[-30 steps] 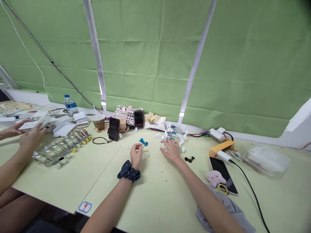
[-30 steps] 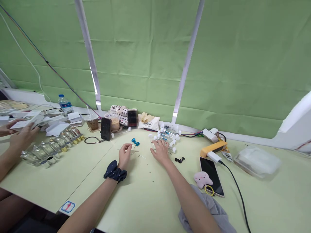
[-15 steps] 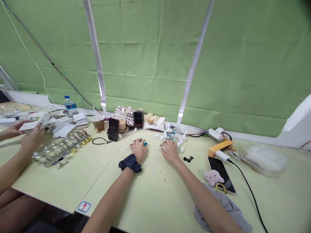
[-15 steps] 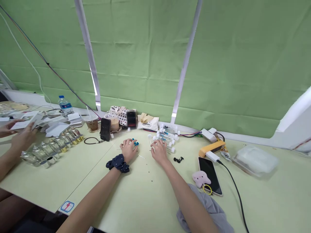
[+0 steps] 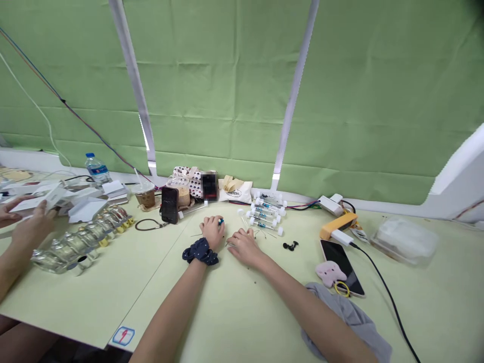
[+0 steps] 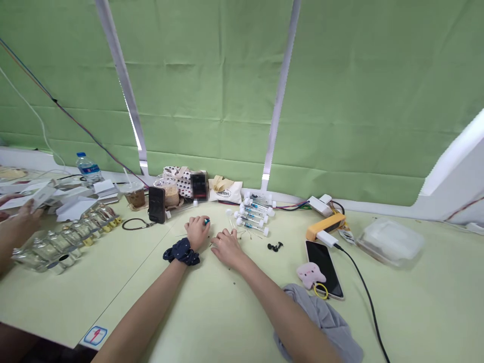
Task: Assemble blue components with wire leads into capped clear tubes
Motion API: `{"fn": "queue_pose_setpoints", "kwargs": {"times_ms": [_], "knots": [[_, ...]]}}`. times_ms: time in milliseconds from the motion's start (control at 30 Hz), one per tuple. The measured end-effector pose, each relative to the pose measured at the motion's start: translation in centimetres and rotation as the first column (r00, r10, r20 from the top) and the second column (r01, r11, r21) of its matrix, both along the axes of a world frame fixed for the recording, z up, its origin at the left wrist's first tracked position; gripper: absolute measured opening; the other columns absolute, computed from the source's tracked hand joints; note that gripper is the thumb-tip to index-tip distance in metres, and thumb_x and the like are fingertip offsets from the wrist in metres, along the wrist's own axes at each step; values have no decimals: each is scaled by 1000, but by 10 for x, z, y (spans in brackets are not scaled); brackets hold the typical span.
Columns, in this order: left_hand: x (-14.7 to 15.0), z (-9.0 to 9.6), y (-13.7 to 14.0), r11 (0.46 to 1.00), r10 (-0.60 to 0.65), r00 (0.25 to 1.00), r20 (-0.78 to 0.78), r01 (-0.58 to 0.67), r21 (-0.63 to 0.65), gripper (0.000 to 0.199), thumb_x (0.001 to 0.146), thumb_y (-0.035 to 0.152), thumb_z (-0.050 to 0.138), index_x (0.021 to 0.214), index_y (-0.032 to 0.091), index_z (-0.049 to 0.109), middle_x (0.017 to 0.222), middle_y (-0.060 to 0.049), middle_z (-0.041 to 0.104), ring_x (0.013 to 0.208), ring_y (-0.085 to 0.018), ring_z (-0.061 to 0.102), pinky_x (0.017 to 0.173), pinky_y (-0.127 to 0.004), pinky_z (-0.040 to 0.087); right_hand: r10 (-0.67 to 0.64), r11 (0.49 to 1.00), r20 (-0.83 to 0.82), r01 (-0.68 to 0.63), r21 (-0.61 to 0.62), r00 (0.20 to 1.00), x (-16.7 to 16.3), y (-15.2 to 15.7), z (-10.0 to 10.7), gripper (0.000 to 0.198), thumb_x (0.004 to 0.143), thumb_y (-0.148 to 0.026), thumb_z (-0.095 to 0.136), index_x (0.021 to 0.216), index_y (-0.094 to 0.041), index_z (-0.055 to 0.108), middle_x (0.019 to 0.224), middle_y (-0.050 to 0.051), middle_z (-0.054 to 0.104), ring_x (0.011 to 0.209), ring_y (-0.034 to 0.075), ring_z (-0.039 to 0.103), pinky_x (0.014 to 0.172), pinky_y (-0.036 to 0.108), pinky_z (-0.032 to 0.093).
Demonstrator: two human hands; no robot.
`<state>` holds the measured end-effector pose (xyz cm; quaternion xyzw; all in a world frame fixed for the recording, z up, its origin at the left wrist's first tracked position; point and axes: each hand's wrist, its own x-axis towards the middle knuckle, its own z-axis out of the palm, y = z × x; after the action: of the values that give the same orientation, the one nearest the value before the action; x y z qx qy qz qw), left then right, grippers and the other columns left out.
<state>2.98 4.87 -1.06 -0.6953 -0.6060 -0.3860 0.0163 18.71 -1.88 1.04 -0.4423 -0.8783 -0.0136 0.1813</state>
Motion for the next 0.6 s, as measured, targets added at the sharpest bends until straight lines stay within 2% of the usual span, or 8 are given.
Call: {"fn": "queue_pose_setpoints", "kwargs": {"times_ms": [100, 267, 433, 600], "knots": [[-13, -2, 5, 997, 22, 948, 318, -43, 58, 22, 82, 35, 47, 95, 21, 57, 76, -7, 61, 85, -25, 49, 76, -37, 34, -11, 999, -17, 10, -39, 1000, -3, 1, -4, 20, 88, -32, 46, 99, -22, 59, 91, 5, 59, 94, 20, 45, 80, 37, 24], [-24, -7, 14, 990, -59, 721, 690, -47, 135, 24, 75, 38, 57, 89, 19, 54, 80, -5, 59, 68, -16, 52, 67, -30, 40, -81, 991, -92, 70, -114, 993, -16, 17, -6, 19, 88, -27, 47, 104, -21, 57, 96, 6, 58, 95, 20, 48, 79, 35, 25], [-26, -11, 21, 991, -116, 416, 902, -14, 134, 29, 64, 33, 68, 82, 17, 53, 70, 0, 57, 60, -12, 54, 59, -25, 41, -13, 988, -69, 2, -154, 998, -41, 39, -3, 20, 81, -23, 58, 101, -24, 59, 103, 5, 55, 101, 21, 44, 79, 33, 27], [-33, -15, 25, 979, -183, 273, 944, 137, 150, 34, 65, 38, 66, 86, 12, 59, 74, -6, 63, 55, -10, 53, 51, -23, 40, -6, 987, 29, 10, -158, 1000, -60, 47, -6, 13, 81, -28, 59, 94, -28, 62, 97, 3, 54, 96, 21, 43, 77, 34, 27]]}}
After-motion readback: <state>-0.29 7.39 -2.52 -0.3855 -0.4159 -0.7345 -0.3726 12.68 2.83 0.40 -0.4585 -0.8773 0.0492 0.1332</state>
